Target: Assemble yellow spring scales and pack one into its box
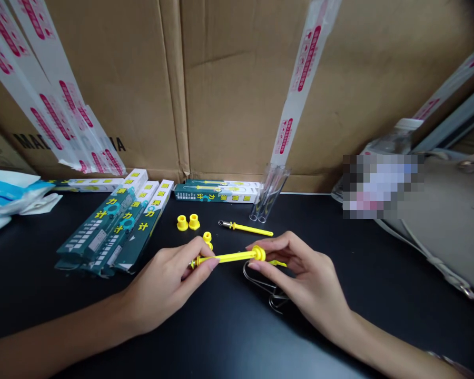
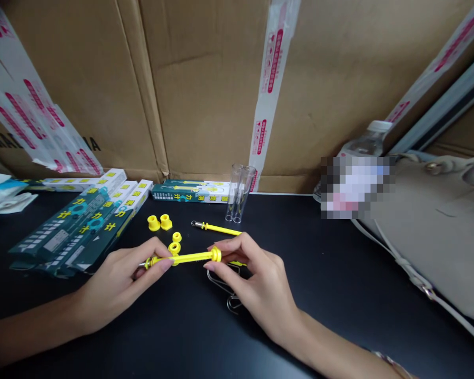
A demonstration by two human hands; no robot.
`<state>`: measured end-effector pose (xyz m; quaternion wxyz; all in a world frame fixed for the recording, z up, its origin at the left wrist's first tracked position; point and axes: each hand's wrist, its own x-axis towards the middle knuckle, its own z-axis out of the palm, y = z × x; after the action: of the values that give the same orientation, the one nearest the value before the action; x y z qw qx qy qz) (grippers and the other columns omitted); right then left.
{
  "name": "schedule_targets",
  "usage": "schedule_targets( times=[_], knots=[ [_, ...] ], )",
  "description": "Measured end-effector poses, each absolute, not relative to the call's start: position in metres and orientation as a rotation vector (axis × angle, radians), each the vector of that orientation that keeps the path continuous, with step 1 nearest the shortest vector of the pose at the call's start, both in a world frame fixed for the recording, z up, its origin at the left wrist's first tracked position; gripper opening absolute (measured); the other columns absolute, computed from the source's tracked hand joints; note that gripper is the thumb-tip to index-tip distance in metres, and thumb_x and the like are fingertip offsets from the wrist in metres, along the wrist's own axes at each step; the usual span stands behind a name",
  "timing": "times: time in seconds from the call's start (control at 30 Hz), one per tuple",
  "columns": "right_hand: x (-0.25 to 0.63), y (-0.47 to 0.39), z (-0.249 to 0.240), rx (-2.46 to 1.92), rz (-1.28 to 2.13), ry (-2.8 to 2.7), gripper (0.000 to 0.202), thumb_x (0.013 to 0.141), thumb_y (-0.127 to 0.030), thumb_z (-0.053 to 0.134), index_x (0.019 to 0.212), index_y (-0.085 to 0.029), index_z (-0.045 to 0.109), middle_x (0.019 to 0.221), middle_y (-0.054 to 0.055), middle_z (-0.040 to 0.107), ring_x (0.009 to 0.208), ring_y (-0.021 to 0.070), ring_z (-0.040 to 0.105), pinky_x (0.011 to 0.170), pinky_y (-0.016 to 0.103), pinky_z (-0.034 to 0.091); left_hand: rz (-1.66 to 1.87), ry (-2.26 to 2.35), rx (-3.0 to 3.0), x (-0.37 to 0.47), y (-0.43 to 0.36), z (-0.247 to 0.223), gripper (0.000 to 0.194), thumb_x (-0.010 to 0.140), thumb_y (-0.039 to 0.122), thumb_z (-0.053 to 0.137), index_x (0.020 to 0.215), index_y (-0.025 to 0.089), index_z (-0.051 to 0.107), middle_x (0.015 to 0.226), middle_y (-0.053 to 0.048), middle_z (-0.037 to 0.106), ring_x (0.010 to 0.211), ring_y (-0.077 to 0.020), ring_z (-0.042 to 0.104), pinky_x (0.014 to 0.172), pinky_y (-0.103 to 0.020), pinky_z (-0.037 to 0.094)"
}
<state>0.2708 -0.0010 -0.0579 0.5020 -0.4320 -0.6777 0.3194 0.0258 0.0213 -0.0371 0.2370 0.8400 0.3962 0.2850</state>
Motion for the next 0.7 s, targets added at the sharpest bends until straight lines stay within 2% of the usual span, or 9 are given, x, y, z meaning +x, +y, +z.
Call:
schedule_targets(
  times=[0.33, 0.53, 0.7],
  knots=[
    [0.2687, -0.0015, -0.0572, -0.985, 0.698, -1.705, 0.016, 0.084, -0.022, 0.081, 0.091, -0.024, 0.067, 0.097, 0.0, 0.077, 0.093, 0.0177, 0.075, 0.084, 0.025, 0.062, 0.753, 1.044, 2.347, 0.0243, 0.022, -0.0397, 0.019, 0.102, 0.025, 0.045, 0.089, 0.021, 0.059, 0.069, 0.008, 0.058, 0.051, -0.0076, 0.049, 0.05, -0.019, 0.036],
    [0.2678, -0.0035, -0.0548, -0.939, 0.779, -1.704, 0.021, 0.088, -0.014, 0.073, 0.106, -0.023, 0.07, 0.113, 0.003, 0.077, 0.091, 0.0157, 0.077, 0.086, 0.023, 0.063, 0.794, 1.079, 2.355, 0.0241, 0.0221, -0.0374, 0.022, 0.102, 0.024, 0.043, 0.088, 0.02, 0.058, 0.071, 0.006, 0.061, 0.058, -0.0084, 0.057, 0.057, -0.019, 0.039],
    [0.2688, -0.0028, -0.0549, -0.94, 0.798, -1.68, 0.031, 0.089, -0.012, 0.072, 0.115, -0.028, 0.07, 0.112, 0.0, 0.078, 0.093, 0.0147, 0.076, 0.088, 0.022, 0.062, 0.812, 1.062, 2.36, 0.0251, 0.0222, -0.0379, 0.02, 0.102, 0.023, 0.046, 0.086, 0.021, 0.059, 0.07, 0.008, 0.061, 0.057, -0.0069, 0.056, 0.056, -0.017, 0.039]
  ],
)
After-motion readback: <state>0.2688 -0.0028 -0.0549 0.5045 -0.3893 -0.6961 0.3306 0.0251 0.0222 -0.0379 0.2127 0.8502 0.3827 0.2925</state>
